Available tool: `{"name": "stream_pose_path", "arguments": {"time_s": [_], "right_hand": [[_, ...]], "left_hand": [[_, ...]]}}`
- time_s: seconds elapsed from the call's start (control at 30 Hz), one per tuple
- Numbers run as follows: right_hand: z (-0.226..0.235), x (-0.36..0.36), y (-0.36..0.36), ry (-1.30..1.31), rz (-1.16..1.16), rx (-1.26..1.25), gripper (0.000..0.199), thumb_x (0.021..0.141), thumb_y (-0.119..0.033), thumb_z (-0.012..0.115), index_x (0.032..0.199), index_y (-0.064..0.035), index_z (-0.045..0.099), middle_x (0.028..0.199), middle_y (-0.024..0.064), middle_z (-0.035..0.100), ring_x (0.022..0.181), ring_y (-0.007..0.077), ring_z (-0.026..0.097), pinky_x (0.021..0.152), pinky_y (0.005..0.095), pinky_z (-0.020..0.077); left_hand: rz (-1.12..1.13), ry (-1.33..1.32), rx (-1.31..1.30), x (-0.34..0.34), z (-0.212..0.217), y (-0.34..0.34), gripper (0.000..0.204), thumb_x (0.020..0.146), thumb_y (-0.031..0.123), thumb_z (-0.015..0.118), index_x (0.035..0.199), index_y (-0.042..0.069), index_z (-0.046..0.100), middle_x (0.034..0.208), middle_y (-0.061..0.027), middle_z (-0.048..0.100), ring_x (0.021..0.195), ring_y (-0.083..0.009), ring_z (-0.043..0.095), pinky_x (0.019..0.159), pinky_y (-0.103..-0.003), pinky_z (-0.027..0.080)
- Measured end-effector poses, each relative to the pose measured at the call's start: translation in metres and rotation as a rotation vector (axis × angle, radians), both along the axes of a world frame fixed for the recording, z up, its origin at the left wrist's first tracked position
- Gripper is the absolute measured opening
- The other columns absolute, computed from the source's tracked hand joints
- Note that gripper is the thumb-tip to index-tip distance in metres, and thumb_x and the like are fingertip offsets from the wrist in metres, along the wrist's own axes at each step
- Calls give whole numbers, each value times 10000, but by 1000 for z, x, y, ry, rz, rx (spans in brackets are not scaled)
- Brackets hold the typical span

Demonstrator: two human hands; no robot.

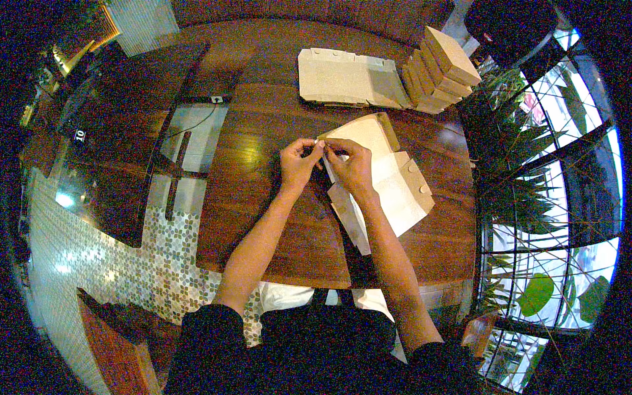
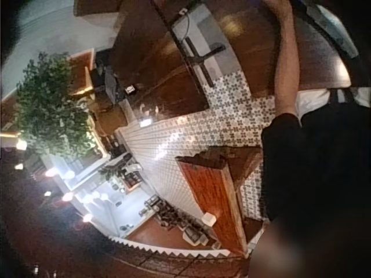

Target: The person assembles flat cardboard boxes by folding the sides and inserting tabs into slots to form rectangular containers. They repeat this process for multiple boxes, stacking the completed ones on the table.

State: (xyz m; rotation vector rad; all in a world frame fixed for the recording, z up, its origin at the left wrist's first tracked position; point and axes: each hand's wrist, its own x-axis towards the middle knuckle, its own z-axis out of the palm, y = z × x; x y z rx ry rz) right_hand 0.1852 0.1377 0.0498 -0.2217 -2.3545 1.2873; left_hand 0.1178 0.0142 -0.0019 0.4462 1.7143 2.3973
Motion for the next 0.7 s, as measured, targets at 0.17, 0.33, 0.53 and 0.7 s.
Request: {"name": "stream_pose_path", "arguments": {"time_s": [0.17, 0.33, 0.53, 0.7], "right_hand": [[2, 1, -2, 33, -11, 77, 227, 897, -73, 768, 1107, 14, 762, 1000, 137, 780, 864, 176, 748, 796, 295, 589], [4, -1, -5, 48, -7, 129, 238, 879, -65, 778, 1103, 15, 762, 995, 147, 778, 851, 187, 750, 779, 300, 589], [6, 0, -6, 38, 3, 142, 251, 859, -51, 784, 1101, 13, 764, 975, 151, 777, 838, 191, 747, 778, 304, 589], [5, 1, -7, 57, 16, 187, 270, 843, -27, 782, 1110, 11, 761, 971, 158, 772, 838, 195, 746, 778, 307, 587]], "left_hand": [[61, -2, -15, 3, 0, 2, 149, 923, 119, 765, 907, -19, 712, 775, -25, 696, 607, -75, 615, 518, -236, 496], [119, 28, -2, 3, -2, 4, 121, 904, 85, 765, 883, -16, 702, 750, -4, 682, 620, -56, 604, 534, -224, 484], [161, 66, -44, 2, -5, 4, 120, 888, 83, 782, 862, -7, 707, 773, 3, 688, 674, -51, 601, 600, -226, 494], [171, 86, -43, 1, -7, 5, 133, 887, 89, 780, 859, -20, 708, 762, 12, 681, 690, -45, 588, 622, -220, 484]]}}
